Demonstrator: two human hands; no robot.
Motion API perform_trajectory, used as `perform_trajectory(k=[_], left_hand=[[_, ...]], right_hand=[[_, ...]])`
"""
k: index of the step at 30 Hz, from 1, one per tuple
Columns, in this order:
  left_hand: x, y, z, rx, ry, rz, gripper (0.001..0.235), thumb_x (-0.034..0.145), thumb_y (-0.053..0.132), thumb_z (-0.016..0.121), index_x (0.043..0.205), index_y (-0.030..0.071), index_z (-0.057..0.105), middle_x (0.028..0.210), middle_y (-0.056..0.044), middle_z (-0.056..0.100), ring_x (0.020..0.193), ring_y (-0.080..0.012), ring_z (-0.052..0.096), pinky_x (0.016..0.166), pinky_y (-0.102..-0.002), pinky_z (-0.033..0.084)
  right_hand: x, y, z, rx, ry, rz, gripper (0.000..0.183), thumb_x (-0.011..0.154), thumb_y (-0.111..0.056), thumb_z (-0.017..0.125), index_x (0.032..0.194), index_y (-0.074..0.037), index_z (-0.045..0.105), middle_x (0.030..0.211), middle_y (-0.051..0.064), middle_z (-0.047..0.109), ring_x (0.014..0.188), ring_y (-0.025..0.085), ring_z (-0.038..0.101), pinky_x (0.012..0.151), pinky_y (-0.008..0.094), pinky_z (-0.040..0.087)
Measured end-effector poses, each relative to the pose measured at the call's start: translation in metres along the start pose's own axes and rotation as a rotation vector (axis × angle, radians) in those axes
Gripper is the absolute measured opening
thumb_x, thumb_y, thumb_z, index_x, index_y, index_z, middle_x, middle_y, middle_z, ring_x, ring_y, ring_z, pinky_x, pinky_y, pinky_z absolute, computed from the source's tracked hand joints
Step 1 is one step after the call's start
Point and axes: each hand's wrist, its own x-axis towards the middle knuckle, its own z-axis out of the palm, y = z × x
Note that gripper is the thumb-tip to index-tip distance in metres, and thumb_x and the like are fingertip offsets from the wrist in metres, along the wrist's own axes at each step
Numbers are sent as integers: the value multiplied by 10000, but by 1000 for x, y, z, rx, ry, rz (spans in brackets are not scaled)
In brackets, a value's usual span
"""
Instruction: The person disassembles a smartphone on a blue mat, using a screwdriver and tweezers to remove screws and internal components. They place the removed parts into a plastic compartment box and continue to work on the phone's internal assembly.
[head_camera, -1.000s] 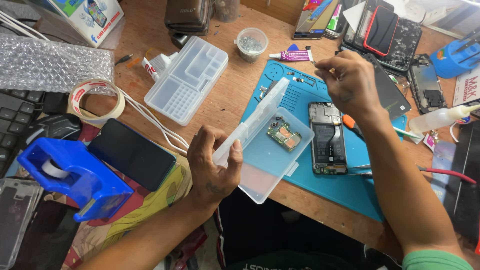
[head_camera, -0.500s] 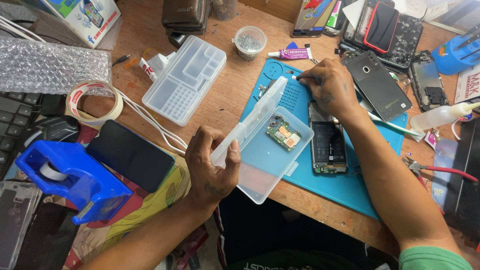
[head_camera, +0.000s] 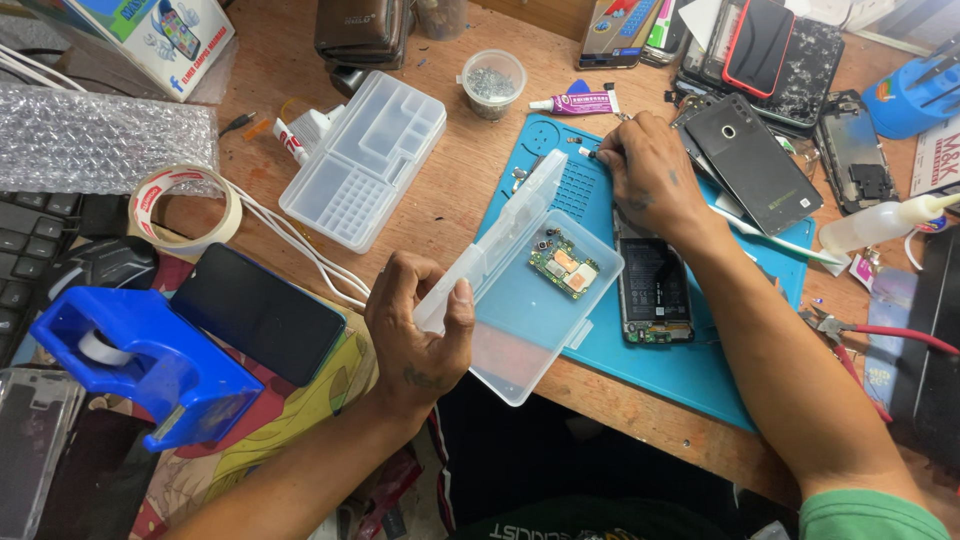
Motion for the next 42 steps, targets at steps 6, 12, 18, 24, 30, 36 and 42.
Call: perform_trajectory(k=[6,12,18,24,30,36,42], left_hand=[[0,-1,0,-16,-2,-4,221,940,212,620,883,44,488,812,-72,491,724,-194,506,670,-364,428],[-1,0,-1,-20,-6,-20,214,941,210,622,894,41,499,819,-71,503,726,-193,509,670,-360,433],[-1,-1,-1,-25,-8,-28,226,933,227,619,885,43,497,798,-66,492,711,-183,501,660,-352,430],[1,1,-1,-24,-1,-14,245,953,233,634,874,43,500,806,-65,493,715,-186,499,664,-353,420],[1,2,-2,-16,-3,-2,218,941,203,633,875,37,508,815,-74,498,710,-198,500,666,-359,415],[2,3,-2,-13,-1,0,217,949,196,635,876,35,509,812,-74,501,714,-206,513,672,-361,425],[1,1,-2,-6,1,10,200,941,188,628,892,35,509,833,-81,510,739,-210,525,684,-365,435]], right_hand=[[-4,-30,-38,227,-268,179,114,1007,-125,649,979,-15,641,949,143,632,887,324,633,799,443,503],[-13,-75,-48,131,-389,-62,74,895,-126,681,883,-55,668,886,105,630,865,327,591,779,428,465],[-20,-92,-39,-15,-411,-63,68,826,-101,706,881,-75,675,851,82,587,886,285,566,796,410,406],[-20,-84,-38,6,-296,-115,86,817,-72,734,897,-99,745,848,85,612,859,290,594,766,422,451],[-6,-46,-56,33,-124,17,74,945,-105,761,1014,-102,789,919,119,654,830,297,639,737,415,511],[7,-15,-39,43,-98,160,160,945,-157,791,1092,-93,792,955,128,663,811,276,649,733,417,517],[23,5,-5,1,-53,27,191,910,-183,834,1078,-97,809,959,139,674,818,294,661,722,425,517]])
